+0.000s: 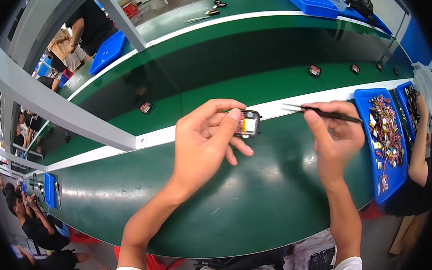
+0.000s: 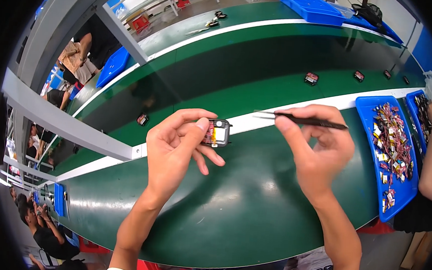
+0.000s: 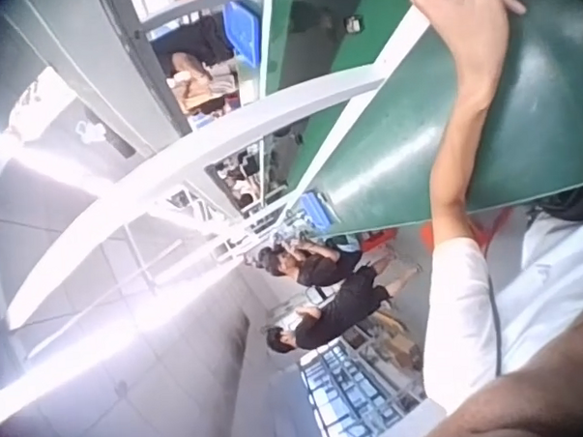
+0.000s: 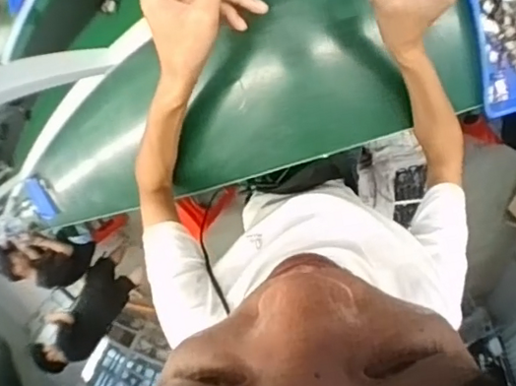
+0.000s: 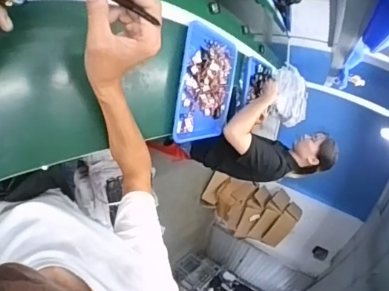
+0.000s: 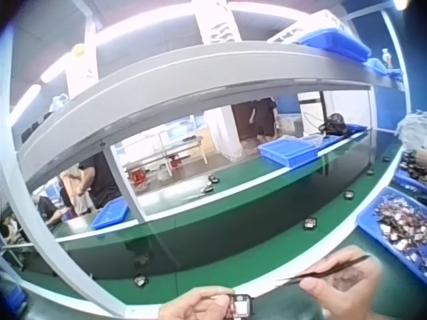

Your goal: Assembling and marking components inside a smartwatch casing at an industrial assembly line.

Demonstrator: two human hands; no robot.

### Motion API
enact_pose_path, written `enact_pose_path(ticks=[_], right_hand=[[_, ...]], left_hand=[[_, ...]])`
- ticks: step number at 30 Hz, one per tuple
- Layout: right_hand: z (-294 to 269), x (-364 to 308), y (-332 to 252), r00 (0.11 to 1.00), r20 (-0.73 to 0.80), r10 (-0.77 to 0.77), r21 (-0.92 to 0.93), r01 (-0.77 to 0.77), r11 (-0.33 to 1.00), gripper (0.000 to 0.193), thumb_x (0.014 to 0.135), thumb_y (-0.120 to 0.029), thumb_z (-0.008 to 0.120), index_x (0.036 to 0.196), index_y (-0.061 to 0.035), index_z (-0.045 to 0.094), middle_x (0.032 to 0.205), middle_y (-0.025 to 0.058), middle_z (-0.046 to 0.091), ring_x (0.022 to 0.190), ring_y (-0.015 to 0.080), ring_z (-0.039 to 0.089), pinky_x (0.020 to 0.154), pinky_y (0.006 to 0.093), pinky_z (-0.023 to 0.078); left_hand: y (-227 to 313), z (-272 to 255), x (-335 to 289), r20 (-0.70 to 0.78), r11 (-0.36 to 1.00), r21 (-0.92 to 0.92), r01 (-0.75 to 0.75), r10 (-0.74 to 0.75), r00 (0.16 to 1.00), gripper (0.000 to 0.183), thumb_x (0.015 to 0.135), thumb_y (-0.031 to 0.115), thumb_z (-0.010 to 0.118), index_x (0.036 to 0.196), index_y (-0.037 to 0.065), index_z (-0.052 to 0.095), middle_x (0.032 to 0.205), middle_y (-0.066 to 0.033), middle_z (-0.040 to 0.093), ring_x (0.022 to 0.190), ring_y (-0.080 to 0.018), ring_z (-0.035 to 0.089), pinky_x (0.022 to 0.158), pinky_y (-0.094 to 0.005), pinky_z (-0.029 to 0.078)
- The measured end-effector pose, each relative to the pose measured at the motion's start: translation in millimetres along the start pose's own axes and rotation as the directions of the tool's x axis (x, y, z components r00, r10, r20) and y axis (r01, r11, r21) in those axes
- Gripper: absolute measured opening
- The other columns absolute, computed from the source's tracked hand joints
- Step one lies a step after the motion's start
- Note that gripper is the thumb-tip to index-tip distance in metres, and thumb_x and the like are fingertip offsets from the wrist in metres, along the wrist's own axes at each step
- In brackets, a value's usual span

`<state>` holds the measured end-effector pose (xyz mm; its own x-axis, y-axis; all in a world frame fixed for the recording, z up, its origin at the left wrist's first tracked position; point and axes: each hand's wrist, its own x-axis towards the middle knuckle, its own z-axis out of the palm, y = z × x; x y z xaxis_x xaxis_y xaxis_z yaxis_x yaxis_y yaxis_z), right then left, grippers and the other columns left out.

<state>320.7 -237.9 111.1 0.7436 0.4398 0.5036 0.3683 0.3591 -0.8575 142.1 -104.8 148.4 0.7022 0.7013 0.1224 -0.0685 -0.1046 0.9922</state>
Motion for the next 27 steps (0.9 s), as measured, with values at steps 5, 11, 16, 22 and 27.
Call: enact_pose_path(ticks=[5,11,16,22,27], right_hand=[[6,-17,-12,0.915,0.286,-0.284,0.092,0.269,0.959,0.026,0.077,0.007,0.085,0.092,-0.0029,0.068,0.087,0.0149,0.078,0.073,0.0154,0.074,0.051,0.0216,0.048],[7,-17,-20,0.846,0.297,-0.443,0.032,0.455,0.890,0.026,0.071,0.003,0.089,0.088,-0.0045,0.070,0.083,0.0129,0.078,0.064,0.0181,0.074,0.050,0.0228,0.047],[3,-16,-22,0.827,0.367,-0.425,-0.014,0.462,0.887,0.030,0.068,0.002,0.090,0.089,-0.0070,0.072,0.083,0.0101,0.079,0.064,0.0169,0.075,0.049,0.0219,0.042],[2,-15,-22,0.833,0.362,-0.418,0.029,0.439,0.898,0.029,0.069,0.004,0.089,0.089,-0.0071,0.071,0.081,0.0097,0.079,0.065,0.0171,0.075,0.051,0.0220,0.045],[3,-16,-24,0.846,0.339,-0.412,0.038,0.425,0.904,0.030,0.069,0.005,0.088,0.090,-0.0078,0.071,0.081,0.0087,0.079,0.065,0.0168,0.075,0.051,0.0220,0.045]], left_hand=[[2,10,-7,0.018,0.999,-0.039,0.014,-0.013,1.000,0.026,0.106,0.009,0.055,0.121,-0.011,0.059,0.097,-0.0202,0.073,0.071,-0.0277,0.077,0.048,-0.0288,0.059],[4,14,-14,0.065,0.996,0.017,-0.092,0.090,0.994,0.028,0.107,0.007,0.050,0.128,-0.013,0.053,0.106,-0.0225,0.071,0.080,-0.0279,0.077,0.055,-0.0302,0.063],[4,14,-18,0.118,0.985,0.000,-0.172,0.171,0.978,0.028,0.107,0.006,0.052,0.128,-0.012,0.055,0.110,-0.0216,0.070,0.085,-0.0259,0.076,0.058,-0.0298,0.064],[2,12,-18,0.160,0.970,0.031,-0.240,0.232,0.960,0.029,0.107,0.008,0.051,0.127,-0.013,0.053,0.108,-0.0237,0.069,0.084,-0.0259,0.074,0.057,-0.0315,0.065],[3,13,-20,0.166,0.971,0.032,-0.238,0.230,0.959,0.029,0.107,0.008,0.051,0.126,-0.014,0.054,0.106,-0.0237,0.069,0.083,-0.0261,0.075,0.057,-0.0309,0.064]])
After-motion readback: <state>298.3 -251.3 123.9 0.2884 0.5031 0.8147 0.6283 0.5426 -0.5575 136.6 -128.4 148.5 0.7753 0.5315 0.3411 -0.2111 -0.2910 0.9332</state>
